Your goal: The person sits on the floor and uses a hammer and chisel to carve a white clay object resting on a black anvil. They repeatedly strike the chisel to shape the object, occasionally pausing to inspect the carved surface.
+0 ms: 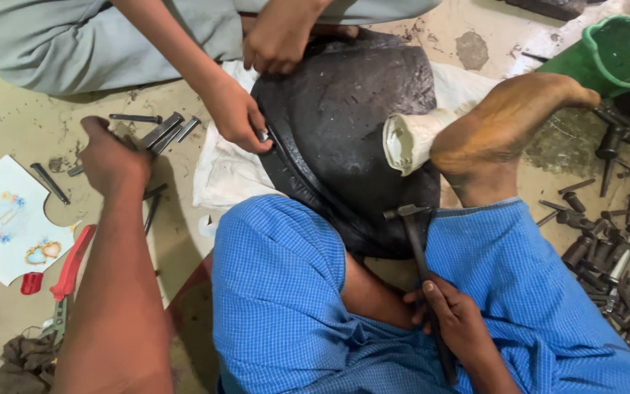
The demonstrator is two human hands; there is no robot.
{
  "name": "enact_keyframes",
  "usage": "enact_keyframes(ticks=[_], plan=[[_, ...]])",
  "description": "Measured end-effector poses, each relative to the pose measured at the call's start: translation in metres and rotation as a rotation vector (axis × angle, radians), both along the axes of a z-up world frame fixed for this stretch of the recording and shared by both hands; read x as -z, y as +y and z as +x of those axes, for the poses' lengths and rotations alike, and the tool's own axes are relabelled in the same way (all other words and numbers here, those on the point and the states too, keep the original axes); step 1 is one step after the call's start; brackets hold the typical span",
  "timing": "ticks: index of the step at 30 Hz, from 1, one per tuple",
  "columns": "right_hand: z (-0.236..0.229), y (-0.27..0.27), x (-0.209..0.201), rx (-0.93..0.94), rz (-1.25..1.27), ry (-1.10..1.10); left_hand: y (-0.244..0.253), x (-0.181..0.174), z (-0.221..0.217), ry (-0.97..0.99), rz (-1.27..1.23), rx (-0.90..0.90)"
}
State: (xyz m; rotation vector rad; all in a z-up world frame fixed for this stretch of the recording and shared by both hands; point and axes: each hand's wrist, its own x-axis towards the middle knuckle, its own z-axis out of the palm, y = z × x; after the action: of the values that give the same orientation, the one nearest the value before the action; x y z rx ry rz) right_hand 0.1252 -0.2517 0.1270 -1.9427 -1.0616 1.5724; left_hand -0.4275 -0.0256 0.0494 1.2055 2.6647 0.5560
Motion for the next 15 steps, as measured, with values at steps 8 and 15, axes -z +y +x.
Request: enact_keyframes(ticks=[8, 15], plan=[[-0.009, 0.001, -0.014, 0.025, -0.043, 0.016, -0.077, -0.088, 0.075, -0.923, 0.622, -0.078], [-0.028, 0.017, -0.046, 0.061, -0.076, 0.035, -0.076, -0.122, 0.221, -1.586, 0.713, 0.244]])
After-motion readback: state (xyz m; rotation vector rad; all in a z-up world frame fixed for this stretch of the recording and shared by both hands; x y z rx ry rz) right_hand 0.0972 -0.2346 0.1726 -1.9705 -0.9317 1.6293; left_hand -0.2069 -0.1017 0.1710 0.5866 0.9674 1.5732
